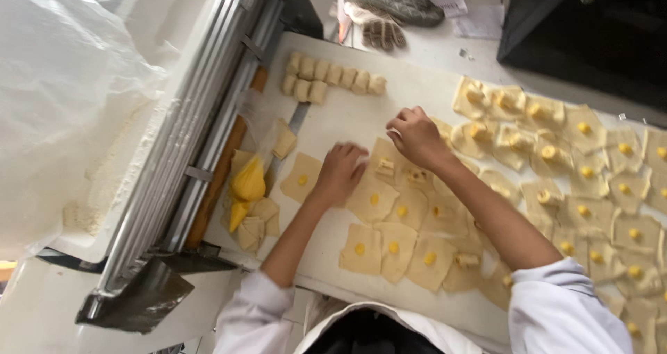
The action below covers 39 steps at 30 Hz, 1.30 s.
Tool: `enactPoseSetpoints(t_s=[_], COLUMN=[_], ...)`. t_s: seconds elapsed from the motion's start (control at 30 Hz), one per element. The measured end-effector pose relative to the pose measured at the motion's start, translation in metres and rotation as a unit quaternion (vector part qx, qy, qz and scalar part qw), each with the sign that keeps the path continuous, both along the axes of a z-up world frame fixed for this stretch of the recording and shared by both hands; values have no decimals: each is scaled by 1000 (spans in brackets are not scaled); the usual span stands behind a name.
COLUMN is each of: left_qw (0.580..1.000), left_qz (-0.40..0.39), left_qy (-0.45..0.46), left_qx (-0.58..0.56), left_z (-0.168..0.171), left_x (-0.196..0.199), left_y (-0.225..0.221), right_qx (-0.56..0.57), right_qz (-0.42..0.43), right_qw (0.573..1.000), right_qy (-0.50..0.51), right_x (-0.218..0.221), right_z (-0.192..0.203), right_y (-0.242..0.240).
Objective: The person pipes a yellow filling from a bag onto squares of dough and then folds the dough around small pieces of fruit one by one.
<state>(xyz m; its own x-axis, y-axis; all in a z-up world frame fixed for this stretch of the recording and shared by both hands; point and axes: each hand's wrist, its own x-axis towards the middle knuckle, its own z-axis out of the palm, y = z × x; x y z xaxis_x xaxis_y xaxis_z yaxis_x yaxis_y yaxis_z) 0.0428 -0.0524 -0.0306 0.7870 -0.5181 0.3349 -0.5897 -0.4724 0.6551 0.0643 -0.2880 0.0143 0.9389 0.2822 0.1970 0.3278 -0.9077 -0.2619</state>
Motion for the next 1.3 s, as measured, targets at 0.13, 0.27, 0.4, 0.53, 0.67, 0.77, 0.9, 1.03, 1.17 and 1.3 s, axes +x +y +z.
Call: enactPoseSetpoints(t_s=[0.13,0.27,0.4,0.53,0.67,0.77,0.9,1.03,1.17,1.3], left_qw=[996,989,988,967,971,973,964,967,965,971], left_qz=[-3,-26,-103,-168,-193,-182,-187,-187,-186,-193], left_qy=[-73,-53,106,166,138,120,135,141,179,142], left_qx=[60,133,42,-93,-16,72,133,104,47,17], left_z=[-22,-29,-23,-9,8,20,30,29,27,32], left_x=[41,66,78,80,64,56,55,59,66,71], left_y=[-39,-62,-66,-44,-25,-29,-32,-30,-33,-37], right_qx=[2,21,31,73,104,105,70,112,157,171], right_qz=[-31,-34,-11,35,-20,-17,-7,43,-8,20], right_qw=[999,998,999,997,980,974,966,975,962,964], right_qy=[18,42,4,16,168,202,247,186,225,201], right_x=[-43,-57,-44,-29,-23,-20,-21,-28,-19,-12], right_z=[-6,-16,-25,-25,-13,0,13,12,4,-2], right_y=[-14,-18,-21,-17,-13,-7,-4,-3,-11,-17])
